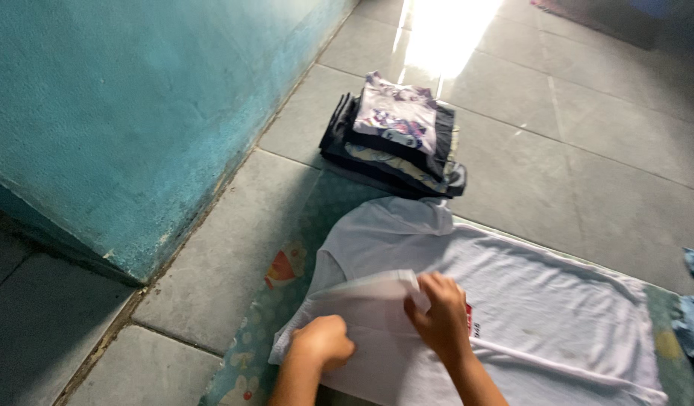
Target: The person folds a white t-shirt on a patterned mat, smoothing and aligning it before stacking it with other folded clothes. Then the person picks up a mustard-colored shirt and begins to fold it.
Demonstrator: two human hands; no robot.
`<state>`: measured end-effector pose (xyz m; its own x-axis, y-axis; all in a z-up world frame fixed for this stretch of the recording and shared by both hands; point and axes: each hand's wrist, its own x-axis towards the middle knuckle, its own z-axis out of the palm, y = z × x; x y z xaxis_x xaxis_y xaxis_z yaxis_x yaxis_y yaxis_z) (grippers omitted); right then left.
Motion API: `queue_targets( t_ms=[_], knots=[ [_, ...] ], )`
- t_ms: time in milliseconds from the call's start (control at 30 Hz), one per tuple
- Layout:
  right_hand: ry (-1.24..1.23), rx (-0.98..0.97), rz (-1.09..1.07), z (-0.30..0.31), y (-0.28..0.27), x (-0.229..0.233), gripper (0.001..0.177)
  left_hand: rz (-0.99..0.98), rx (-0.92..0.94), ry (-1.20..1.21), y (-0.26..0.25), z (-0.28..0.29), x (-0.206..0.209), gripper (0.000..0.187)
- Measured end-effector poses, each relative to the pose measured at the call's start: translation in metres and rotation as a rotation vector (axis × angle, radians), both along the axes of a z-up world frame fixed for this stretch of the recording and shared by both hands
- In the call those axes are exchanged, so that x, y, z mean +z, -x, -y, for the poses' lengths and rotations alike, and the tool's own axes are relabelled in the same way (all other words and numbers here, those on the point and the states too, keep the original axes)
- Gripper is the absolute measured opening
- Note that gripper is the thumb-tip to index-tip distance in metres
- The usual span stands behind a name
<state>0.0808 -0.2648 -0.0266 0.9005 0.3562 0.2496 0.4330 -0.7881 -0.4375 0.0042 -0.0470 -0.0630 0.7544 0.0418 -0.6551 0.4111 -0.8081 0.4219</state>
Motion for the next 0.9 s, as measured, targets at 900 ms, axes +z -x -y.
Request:
queue_targets(
  t_ms=[900],
  knots=[
    [-0.107,-0.588,-0.321,0.061,0.007,-0.060,0.041,0.987,-0.220,0.045,0.033,0.085,0.013,0.039]
  ],
)
